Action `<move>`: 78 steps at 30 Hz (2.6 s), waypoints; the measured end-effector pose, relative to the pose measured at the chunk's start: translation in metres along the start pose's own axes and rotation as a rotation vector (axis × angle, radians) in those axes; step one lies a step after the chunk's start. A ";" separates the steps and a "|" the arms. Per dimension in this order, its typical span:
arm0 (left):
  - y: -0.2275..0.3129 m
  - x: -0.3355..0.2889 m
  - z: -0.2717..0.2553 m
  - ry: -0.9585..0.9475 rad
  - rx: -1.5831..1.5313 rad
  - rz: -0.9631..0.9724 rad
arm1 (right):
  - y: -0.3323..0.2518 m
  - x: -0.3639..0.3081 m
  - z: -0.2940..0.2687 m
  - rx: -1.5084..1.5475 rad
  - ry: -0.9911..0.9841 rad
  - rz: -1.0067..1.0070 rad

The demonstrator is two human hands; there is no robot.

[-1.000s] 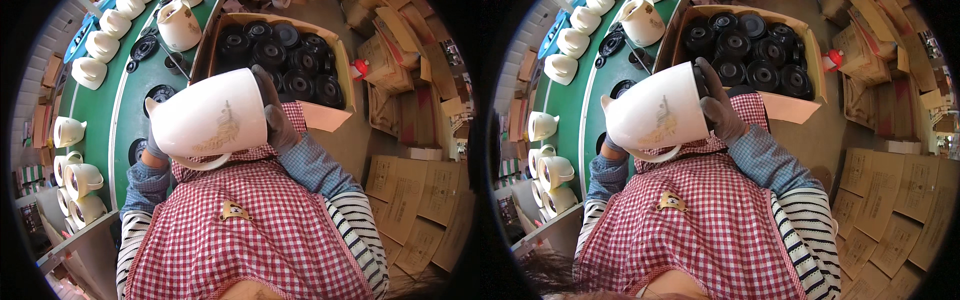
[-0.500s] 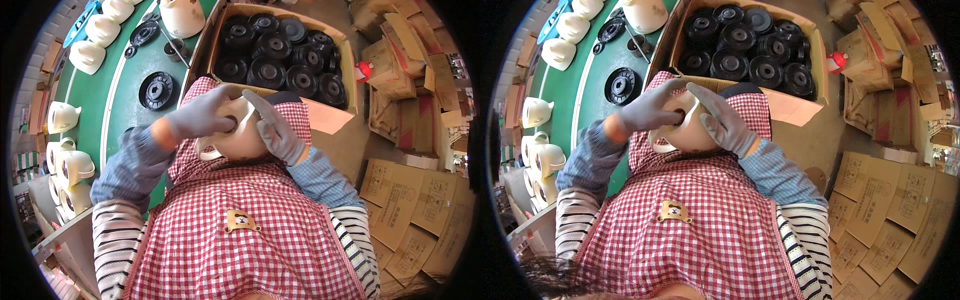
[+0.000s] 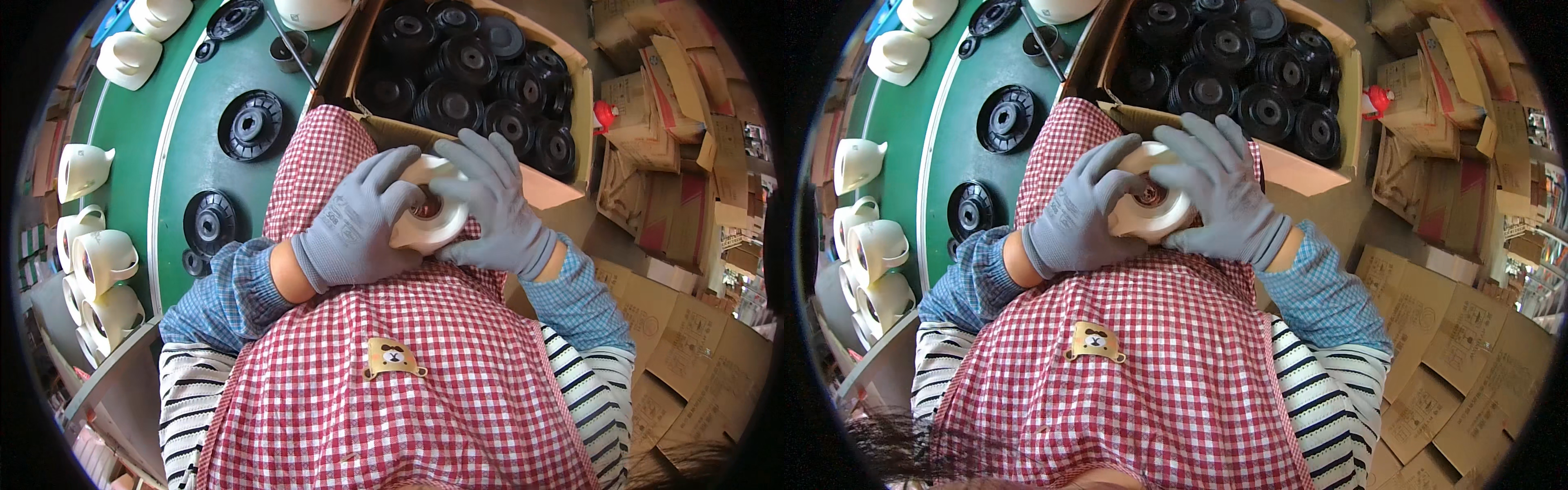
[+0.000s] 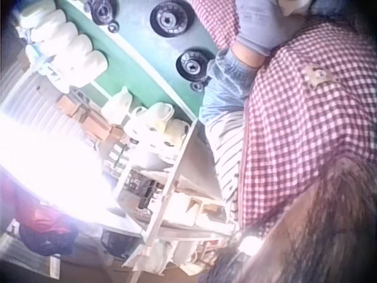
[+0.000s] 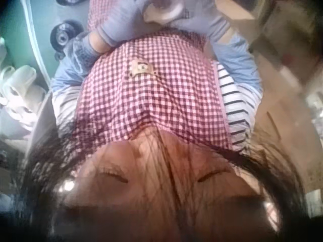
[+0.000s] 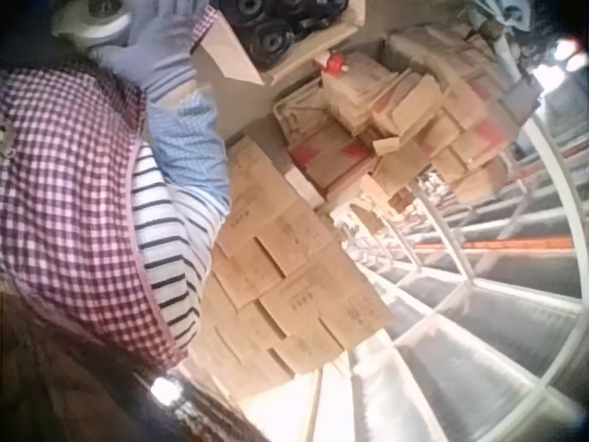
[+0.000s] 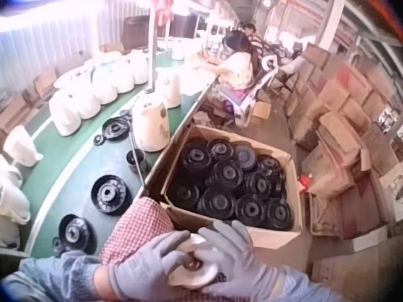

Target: The person assembles white ceramic kettles by inserting black heating bases and placing black lids on top. The person handles each kettle one at a time, inserts the base, and secures the lid before moving to the next unit on the conveyor belt.

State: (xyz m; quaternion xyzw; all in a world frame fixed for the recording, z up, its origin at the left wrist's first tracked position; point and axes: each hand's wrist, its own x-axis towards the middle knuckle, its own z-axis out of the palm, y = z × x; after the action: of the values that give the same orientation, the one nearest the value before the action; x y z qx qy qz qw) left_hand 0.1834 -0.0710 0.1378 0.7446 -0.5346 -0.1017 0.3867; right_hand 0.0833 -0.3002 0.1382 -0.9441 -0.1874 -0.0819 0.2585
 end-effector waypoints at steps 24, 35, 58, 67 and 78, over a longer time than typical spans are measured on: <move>-0.028 -0.001 -0.012 -0.056 -0.254 -0.037 | -0.004 0.031 0.001 -0.117 -0.004 0.106; -0.047 -0.075 -0.031 -0.247 -1.408 -1.003 | -0.036 0.020 -0.029 -0.044 0.356 -0.163; -0.212 0.049 -0.104 0.188 0.688 -0.446 | 0.039 0.011 0.052 0.448 0.129 0.243; -0.277 0.096 -0.159 -0.438 0.859 -0.496 | 0.073 0.036 0.023 0.312 0.270 0.171; -0.076 0.100 -0.097 -0.395 0.055 -0.232 | 0.089 0.102 -0.061 0.157 -0.332 0.124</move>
State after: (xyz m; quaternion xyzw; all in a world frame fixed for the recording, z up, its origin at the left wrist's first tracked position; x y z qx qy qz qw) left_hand 0.3337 -0.1035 0.1778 0.7769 -0.5133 -0.2748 0.2396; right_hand 0.2082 -0.3710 0.1753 -0.9313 -0.1747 0.1060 0.3014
